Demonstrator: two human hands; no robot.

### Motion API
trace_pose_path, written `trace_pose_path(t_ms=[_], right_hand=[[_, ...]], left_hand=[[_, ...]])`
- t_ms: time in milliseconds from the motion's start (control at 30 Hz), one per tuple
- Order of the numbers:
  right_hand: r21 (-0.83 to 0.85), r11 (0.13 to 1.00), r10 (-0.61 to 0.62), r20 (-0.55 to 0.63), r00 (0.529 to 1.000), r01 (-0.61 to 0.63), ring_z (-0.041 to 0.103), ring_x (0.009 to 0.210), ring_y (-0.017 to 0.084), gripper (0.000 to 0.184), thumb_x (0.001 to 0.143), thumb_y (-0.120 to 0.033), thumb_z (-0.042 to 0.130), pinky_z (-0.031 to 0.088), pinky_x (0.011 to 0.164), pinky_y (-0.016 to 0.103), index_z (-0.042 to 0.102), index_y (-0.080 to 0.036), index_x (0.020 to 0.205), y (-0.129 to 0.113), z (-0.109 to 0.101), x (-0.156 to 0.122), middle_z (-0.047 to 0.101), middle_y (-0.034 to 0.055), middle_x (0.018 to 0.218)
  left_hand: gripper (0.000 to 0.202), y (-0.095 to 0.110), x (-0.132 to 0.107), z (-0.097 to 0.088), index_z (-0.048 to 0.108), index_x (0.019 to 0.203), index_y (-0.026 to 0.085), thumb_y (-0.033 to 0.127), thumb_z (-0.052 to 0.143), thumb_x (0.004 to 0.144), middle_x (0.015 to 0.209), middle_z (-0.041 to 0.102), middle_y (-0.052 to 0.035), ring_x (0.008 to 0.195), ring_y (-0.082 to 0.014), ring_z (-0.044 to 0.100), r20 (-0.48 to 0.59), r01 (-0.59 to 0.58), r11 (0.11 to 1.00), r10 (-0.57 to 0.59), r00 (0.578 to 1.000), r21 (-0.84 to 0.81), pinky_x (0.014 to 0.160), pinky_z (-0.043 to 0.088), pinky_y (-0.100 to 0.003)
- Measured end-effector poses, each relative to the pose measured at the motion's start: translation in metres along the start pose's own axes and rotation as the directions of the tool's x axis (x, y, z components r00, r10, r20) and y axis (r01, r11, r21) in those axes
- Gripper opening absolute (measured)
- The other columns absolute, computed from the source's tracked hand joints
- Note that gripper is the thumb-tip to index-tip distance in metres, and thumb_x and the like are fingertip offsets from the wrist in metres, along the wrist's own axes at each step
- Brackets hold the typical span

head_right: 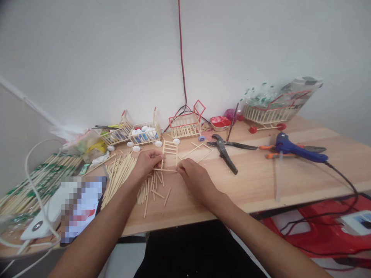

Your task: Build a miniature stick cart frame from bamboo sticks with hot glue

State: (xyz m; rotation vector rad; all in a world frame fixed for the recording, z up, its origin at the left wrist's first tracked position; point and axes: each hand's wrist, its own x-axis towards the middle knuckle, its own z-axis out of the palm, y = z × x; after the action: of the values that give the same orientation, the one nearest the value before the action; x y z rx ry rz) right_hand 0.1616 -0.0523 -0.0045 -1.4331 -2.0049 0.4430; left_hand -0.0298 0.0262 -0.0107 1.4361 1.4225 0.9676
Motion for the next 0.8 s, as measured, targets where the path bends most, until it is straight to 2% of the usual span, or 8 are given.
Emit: trace_pose_path(t_ms=[167, 233, 367, 500, 600, 667, 733, 800], right_hand=[[0.284, 0.955, 0.087, -0.004, 0.996, -0.083, 0.061, 0.082, 0.016, 0.023, 0.091, -0.023, 0.044, 0.042, 0.074, 0.027, 0.059, -0.02, 0.074, 0.011, -0.016, -0.007, 0.07, 0.0028, 0.09], [0.337, 0.935, 0.115, 0.012, 0.993, -0.112, 0.06, 0.078, 0.016, 0.023, 0.089, -0.029, 0.048, 0.041, 0.07, 0.027, 0.059, -0.019, 0.072, 0.017, -0.017, -0.008, 0.07, 0.003, 0.089], [0.439, 0.882, 0.185, 0.018, 0.983, -0.174, 0.053, 0.061, 0.013, 0.021, 0.084, -0.037, 0.057, 0.038, 0.058, 0.025, 0.061, -0.018, 0.075, 0.022, -0.02, -0.007, 0.064, 0.0005, 0.07], [0.563, 0.801, 0.202, 0.066, 0.977, -0.204, 0.055, 0.064, 0.012, 0.028, 0.085, -0.042, 0.057, 0.039, 0.059, 0.024, 0.067, -0.017, 0.081, 0.019, -0.024, -0.002, 0.065, 0.0021, 0.072], [0.677, 0.694, 0.261, 0.08, 0.962, -0.245, 0.055, 0.068, 0.012, 0.033, 0.082, -0.047, 0.06, 0.037, 0.054, 0.023, 0.07, -0.016, 0.09, 0.019, -0.022, 0.001, 0.067, 0.0054, 0.083], [0.764, 0.585, 0.307, 0.102, 0.946, -0.273, 0.05, 0.062, 0.01, 0.036, 0.078, -0.048, 0.064, 0.033, 0.049, 0.021, 0.071, -0.016, 0.092, 0.022, -0.018, 0.004, 0.064, 0.0042, 0.079], [0.833, 0.481, 0.324, 0.122, 0.938, -0.274, 0.044, 0.056, 0.008, 0.038, 0.075, -0.049, 0.067, 0.027, 0.046, 0.021, 0.071, -0.016, 0.093, 0.026, -0.015, 0.006, 0.057, 0.0008, 0.07], [0.866, 0.428, 0.32, 0.123, 0.939, -0.259, 0.042, 0.055, 0.008, 0.038, 0.074, -0.048, 0.07, 0.025, 0.045, 0.02, 0.071, -0.016, 0.094, 0.029, -0.013, 0.007, 0.053, -0.0012, 0.067]], left_hand=[[0.014, -0.001, 0.001, 0.0, 0.064, 0.079, 0.015, 0.026, 0.066, 0.07, 0.052, 0.06, 0.0013, 0.041, -0.01, 0.05, -0.027, -0.037, 0.997, 0.039, 0.999, 0.07, 0.041, 0.032, -0.02], [0.015, 0.0, 0.0, -0.001, 0.065, 0.081, 0.015, 0.026, 0.066, 0.071, 0.052, 0.06, 0.0017, 0.041, -0.0106, 0.05, -0.044, -0.055, 0.991, 0.06, 0.997, 0.126, 0.043, 0.033, -0.02], [0.01, 0.005, -0.003, -0.002, 0.067, 0.079, 0.016, 0.023, 0.065, 0.072, 0.055, 0.061, 0.0011, 0.047, -0.0121, 0.052, -0.072, -0.105, 0.959, 0.128, 0.989, 0.262, 0.05, 0.037, -0.022], [0.009, 0.01, -0.007, -0.004, 0.07, 0.076, 0.017, 0.021, 0.064, 0.072, 0.063, 0.066, -0.0014, 0.058, -0.0149, 0.058, -0.082, -0.155, 0.909, 0.201, 0.976, 0.387, 0.058, 0.038, -0.024], [0.012, 0.01, -0.01, -0.007, 0.072, 0.075, 0.018, 0.023, 0.061, 0.074, 0.07, 0.069, -0.0035, 0.065, -0.0173, 0.06, -0.072, -0.175, 0.877, 0.23, 0.971, 0.447, 0.06, 0.038, -0.025], [0.015, 0.012, -0.011, -0.009, 0.072, 0.073, 0.019, 0.024, 0.059, 0.076, 0.071, 0.07, -0.0044, 0.067, -0.0186, 0.06, -0.08, -0.183, 0.851, 0.254, 0.964, 0.492, 0.061, 0.038, -0.026], [0.016, 0.015, -0.014, -0.009, 0.072, 0.071, 0.019, 0.025, 0.059, 0.078, 0.071, 0.07, -0.0049, 0.07, -0.0194, 0.059, -0.09, -0.237, 0.82, 0.328, 0.94, 0.521, 0.065, 0.039, -0.027], [0.017, 0.021, -0.017, -0.005, 0.072, 0.073, 0.018, 0.026, 0.059, 0.08, 0.075, 0.07, -0.0053, 0.075, -0.0194, 0.06, -0.071, -0.345, 0.809, 0.427, 0.902, 0.476, 0.07, 0.04, -0.028]])
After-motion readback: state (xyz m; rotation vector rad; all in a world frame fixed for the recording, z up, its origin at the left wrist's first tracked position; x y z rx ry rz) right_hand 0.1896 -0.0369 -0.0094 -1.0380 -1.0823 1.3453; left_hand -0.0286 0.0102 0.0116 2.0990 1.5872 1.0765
